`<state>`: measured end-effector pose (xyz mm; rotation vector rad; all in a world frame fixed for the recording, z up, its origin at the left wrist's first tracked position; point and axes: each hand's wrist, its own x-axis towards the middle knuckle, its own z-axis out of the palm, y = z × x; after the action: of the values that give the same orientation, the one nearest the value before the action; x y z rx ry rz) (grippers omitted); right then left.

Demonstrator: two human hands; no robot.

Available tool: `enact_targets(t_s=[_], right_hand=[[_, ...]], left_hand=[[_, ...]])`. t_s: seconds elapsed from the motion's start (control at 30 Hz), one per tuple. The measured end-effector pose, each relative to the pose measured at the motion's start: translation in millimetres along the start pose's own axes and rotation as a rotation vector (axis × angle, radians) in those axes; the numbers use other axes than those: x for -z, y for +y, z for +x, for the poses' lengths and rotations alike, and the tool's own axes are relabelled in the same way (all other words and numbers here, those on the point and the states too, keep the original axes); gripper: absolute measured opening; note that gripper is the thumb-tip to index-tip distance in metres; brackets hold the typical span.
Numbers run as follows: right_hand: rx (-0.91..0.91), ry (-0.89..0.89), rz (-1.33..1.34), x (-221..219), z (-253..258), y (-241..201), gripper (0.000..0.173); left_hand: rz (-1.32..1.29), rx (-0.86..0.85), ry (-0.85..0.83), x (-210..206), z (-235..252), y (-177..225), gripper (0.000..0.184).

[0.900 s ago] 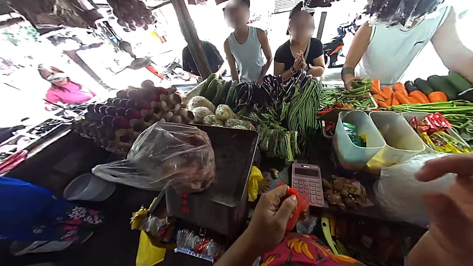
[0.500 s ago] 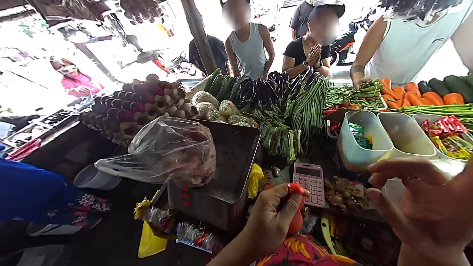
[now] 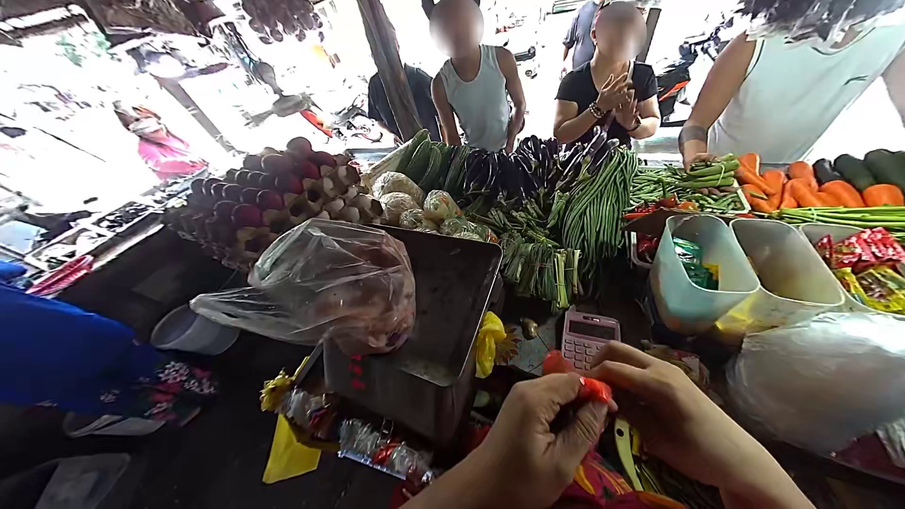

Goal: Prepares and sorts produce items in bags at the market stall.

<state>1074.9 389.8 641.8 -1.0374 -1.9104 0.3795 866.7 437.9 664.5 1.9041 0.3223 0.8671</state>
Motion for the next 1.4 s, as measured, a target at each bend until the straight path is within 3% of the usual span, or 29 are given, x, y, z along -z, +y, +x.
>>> enact_targets(t_s=[0.13, 0.23, 0.43, 0.5, 0.63, 0.73, 0.83, 0.9, 0.97, 1.13, 1.3, 1.4], right_hand=[[-0.033, -0.030, 0.113, 6, -1, -1, 0.022], [-0.046, -0.107, 0.206, 11, -5, -2, 0.033], [-0.075, -0.158, 0.127, 9, -5, -5, 0.030], [-0.118, -0.096, 0.082, 27, -7, -10, 0.025], [-0.223, 0.245, -0.145, 82, -18, -26, 0.031], [-0.277, 0.239, -0.248, 107, -39, -45, 0.040], [-0.361, 0.039, -0.159, 78, -57, -58, 0.055], [-0.398, -0.002, -0.045, 38, -67, -57, 0.039], [-0.433, 0.158, 0.002, 9, -77, -55, 0.016], [-0.597, 0.308, -0.090, 6, -114, -66, 0.019], [-0.778, 0.512, -0.219, 35, -168, -73, 0.019], [-0.788, 0.528, -0.282, 50, -192, -58, 0.017]], left_hand=[[-0.019, 0.040, -0.015, 2, -3, -3, 0.019], [-0.033, 0.094, -0.049, 4, -5, -9, 0.017], [-0.057, 0.199, -0.059, 3, -12, -13, 0.019], [-0.073, 0.181, -0.047, -4, -8, -14, 0.018], [-0.165, 0.177, -0.128, -16, -1, -14, 0.013], [-0.211, 0.096, -0.167, -25, 4, -22, 0.016], [-0.247, 0.017, -0.241, -34, 14, -26, 0.015], [-0.304, 0.003, -0.288, -45, 20, -25, 0.016], [-0.356, 0.029, -0.297, -53, 25, -27, 0.020], [-0.330, 0.189, -0.299, -62, 27, -42, 0.019], [-0.410, 0.754, -0.159, -89, 27, -65, 0.027], [-0.369, 0.827, -0.089, -116, 9, -78, 0.031]])
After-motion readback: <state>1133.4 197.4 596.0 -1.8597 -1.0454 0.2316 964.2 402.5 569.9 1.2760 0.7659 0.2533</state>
